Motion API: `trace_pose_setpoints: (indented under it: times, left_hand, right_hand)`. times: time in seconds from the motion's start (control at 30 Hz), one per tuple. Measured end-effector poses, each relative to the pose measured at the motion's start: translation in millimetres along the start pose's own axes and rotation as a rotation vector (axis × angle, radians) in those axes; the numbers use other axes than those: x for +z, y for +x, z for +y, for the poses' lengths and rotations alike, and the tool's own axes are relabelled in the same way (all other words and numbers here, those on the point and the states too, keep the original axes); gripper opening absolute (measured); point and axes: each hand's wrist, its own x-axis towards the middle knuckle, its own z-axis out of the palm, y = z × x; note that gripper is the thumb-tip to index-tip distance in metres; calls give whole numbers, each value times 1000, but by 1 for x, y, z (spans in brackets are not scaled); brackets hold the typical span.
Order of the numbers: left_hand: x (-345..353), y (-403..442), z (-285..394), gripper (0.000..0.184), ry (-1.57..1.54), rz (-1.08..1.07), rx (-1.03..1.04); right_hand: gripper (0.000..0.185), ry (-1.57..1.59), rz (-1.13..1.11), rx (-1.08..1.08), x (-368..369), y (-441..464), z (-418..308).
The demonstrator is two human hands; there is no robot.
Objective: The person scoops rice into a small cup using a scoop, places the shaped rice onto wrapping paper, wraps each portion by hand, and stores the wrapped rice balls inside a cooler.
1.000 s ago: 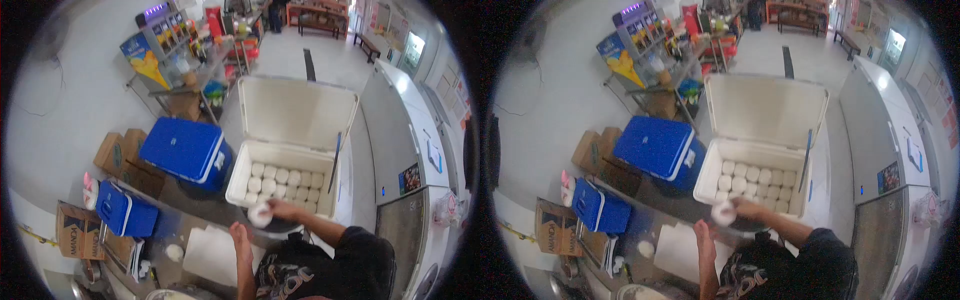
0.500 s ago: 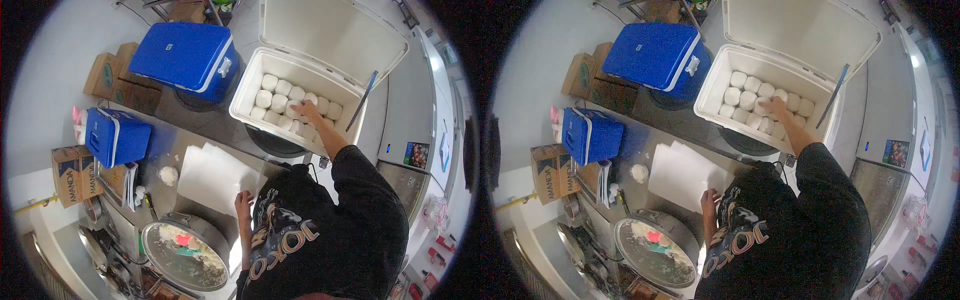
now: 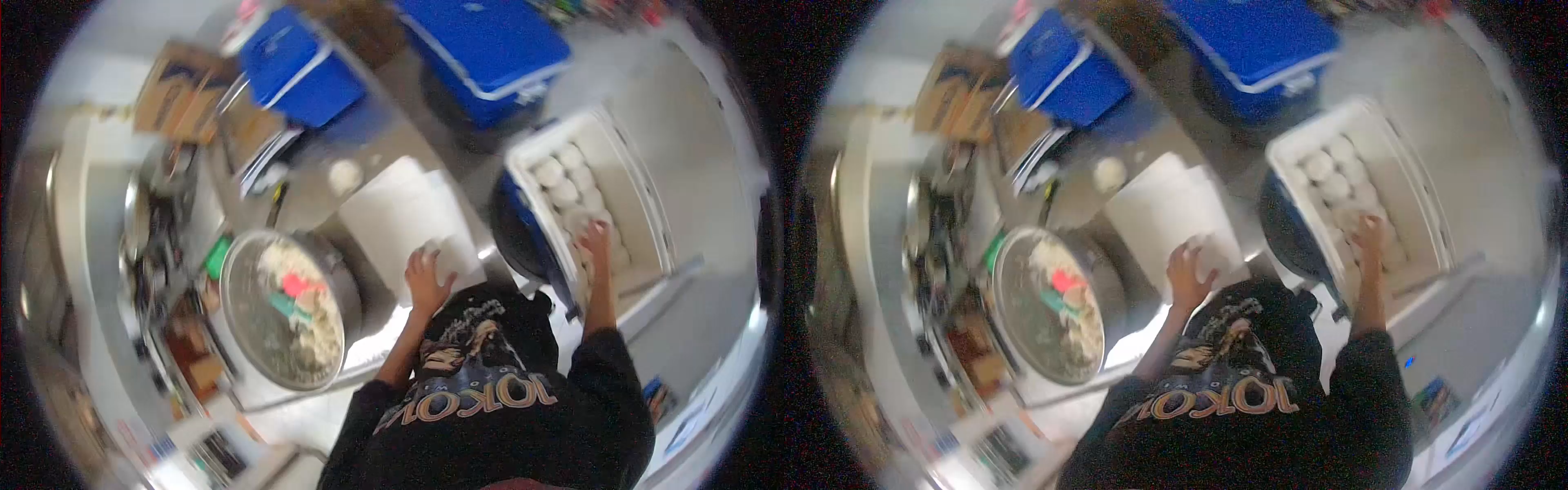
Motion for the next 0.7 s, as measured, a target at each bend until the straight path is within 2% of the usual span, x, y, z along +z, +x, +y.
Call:
trace_pose_setpoints:
  times: [0.03,0.07,0.17,0.2,0.23,0.27,0.3,0.37,0.43,0.5,0.53,0.63,0.67,0.7]
  left_hand:
    - [-1,4,1,79,107,-88,-71]
    - [5,6,-1,81,163,-73,-93]
    - [27,13,-10,85,283,-40,-126]
    - [33,12,-11,84,290,-12,-133]
    - [37,11,-11,84,295,12,-137]
    - [36,11,-10,84,294,17,-144]
    - [35,12,-9,84,281,9,-156]
    - [32,14,-8,84,253,-9,-186]
    - [29,16,-8,83,217,-58,-212]
    - [24,17,-9,83,191,-103,-223]
    - [20,16,-8,82,176,-76,-216]
    - [16,14,-13,82,45,17,-202]
    - [20,13,-19,79,25,97,-212]
    - [33,14,-31,75,-450,210,-352]
  right_hand:
    - [36,-314,114,-251,10,-7,-19]
    - [33,-650,317,-462,20,-14,-38]
    - [24,-473,-8,-844,131,-121,-143]
    - [20,-302,-133,-836,185,-150,-155]
    - [24,-390,-283,-943,235,-163,-156]
    - [36,-293,-460,-986,289,-194,-174]
    - [47,-444,-492,-1224,341,-193,-165]
    - [82,-519,-710,-1259,447,-200,-151]
    - [93,-832,-712,-1334,517,-226,-163]
    - [98,-1026,-821,-1356,574,-209,-144]
    - [100,-1131,-873,-1357,590,-209,-141]
    - [102,-1058,-891,-1360,594,-199,-139]
    - [100,-851,-929,-1397,585,-193,-136]
    - [100,-750,-1030,-1402,568,-197,-143]
